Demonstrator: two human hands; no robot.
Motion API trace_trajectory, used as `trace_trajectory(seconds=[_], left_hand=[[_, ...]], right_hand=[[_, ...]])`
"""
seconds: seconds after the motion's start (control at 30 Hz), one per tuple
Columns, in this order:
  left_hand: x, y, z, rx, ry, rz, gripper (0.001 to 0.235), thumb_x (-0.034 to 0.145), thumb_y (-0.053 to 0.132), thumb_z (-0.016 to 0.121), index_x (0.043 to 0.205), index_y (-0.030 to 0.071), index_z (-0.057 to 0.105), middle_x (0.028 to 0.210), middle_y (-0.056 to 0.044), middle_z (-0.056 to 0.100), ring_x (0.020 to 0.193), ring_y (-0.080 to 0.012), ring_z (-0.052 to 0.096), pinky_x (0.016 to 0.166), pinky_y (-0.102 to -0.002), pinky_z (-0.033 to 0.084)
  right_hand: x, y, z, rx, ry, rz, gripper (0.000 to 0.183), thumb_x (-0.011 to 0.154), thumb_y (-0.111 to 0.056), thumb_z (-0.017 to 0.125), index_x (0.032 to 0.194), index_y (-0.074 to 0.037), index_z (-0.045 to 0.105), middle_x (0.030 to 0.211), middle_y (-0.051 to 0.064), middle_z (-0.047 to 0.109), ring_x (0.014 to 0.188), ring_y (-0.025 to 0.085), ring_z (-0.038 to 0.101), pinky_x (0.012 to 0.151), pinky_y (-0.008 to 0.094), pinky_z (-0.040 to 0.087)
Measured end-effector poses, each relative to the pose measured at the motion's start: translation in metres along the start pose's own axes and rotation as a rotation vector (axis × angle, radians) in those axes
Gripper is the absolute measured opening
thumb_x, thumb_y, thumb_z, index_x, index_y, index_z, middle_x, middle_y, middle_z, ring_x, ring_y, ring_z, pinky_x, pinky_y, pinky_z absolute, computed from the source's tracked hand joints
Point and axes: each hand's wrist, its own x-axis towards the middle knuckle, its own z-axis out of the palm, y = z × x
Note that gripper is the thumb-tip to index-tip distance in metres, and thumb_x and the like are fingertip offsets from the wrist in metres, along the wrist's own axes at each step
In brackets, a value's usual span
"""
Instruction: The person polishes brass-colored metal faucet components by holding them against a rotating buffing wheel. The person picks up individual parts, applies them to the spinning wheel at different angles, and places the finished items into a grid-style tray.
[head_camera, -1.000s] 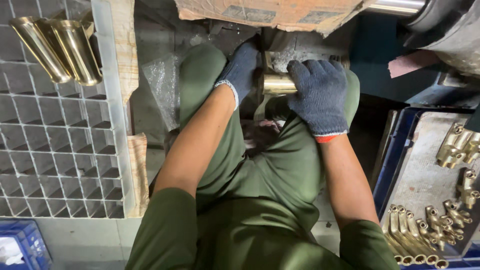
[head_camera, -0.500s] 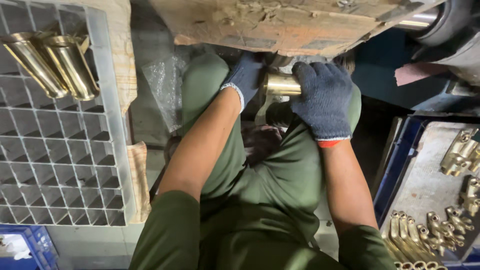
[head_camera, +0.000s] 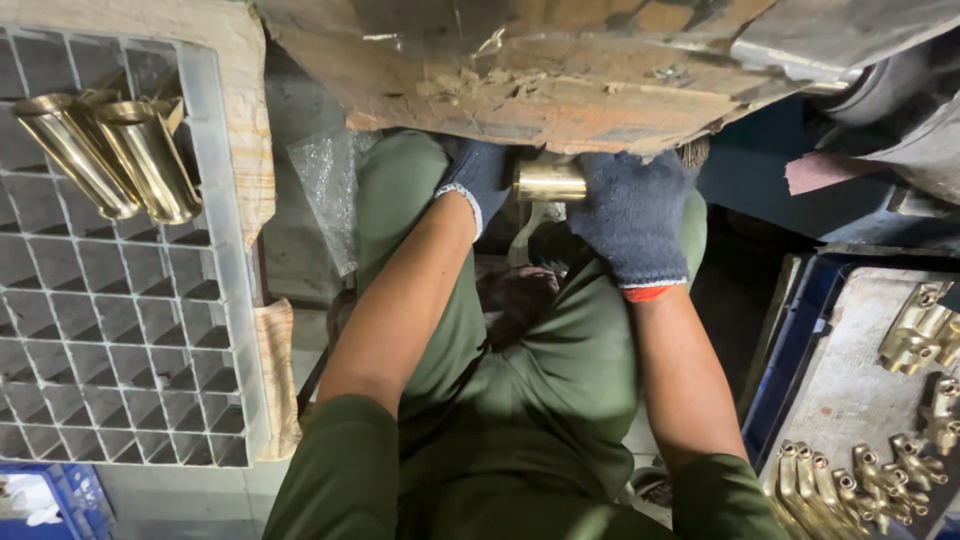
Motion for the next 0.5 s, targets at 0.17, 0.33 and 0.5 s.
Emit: trace_trajectory(seconds=[0.17,0.33,0.5], left_hand=[[0.012,-0.002,-0.008,1.174,0.033,0.267,0.030,0.107,0.022,0.039,0.126,0.011,0.059,0.127,-0.013,0.063,0.118,-0.0236,0.057,0.103,-0.036,0.045],[-0.009,0.023,0.026,1.430,0.196,0.356,0.026,0.099,0.012,0.046,0.114,0.006,0.066,0.117,-0.013,0.072,0.109,-0.0243,0.066,0.089,-0.037,0.053],[-0.105,0.059,0.107,1.025,0.220,0.159,0.025,0.098,0.020,0.052,0.106,0.003,0.069,0.098,-0.011,0.068,0.091,-0.0246,0.060,0.079,-0.038,0.052]], right_hand=[[-0.005,0.006,0.007,0.020,-0.029,0.048,0.038,0.072,-0.023,0.077,0.109,-0.018,0.072,0.101,0.012,0.070,0.095,0.038,0.066,0.083,0.050,0.051],[0.008,-0.001,-0.001,0.091,-0.073,0.054,0.039,0.068,-0.020,0.074,0.106,-0.013,0.069,0.100,0.013,0.070,0.096,0.038,0.067,0.082,0.048,0.052],[-0.025,-0.029,-0.041,0.152,-0.124,0.051,0.033,0.075,-0.021,0.075,0.107,-0.013,0.069,0.098,0.014,0.068,0.094,0.037,0.065,0.082,0.048,0.051]])
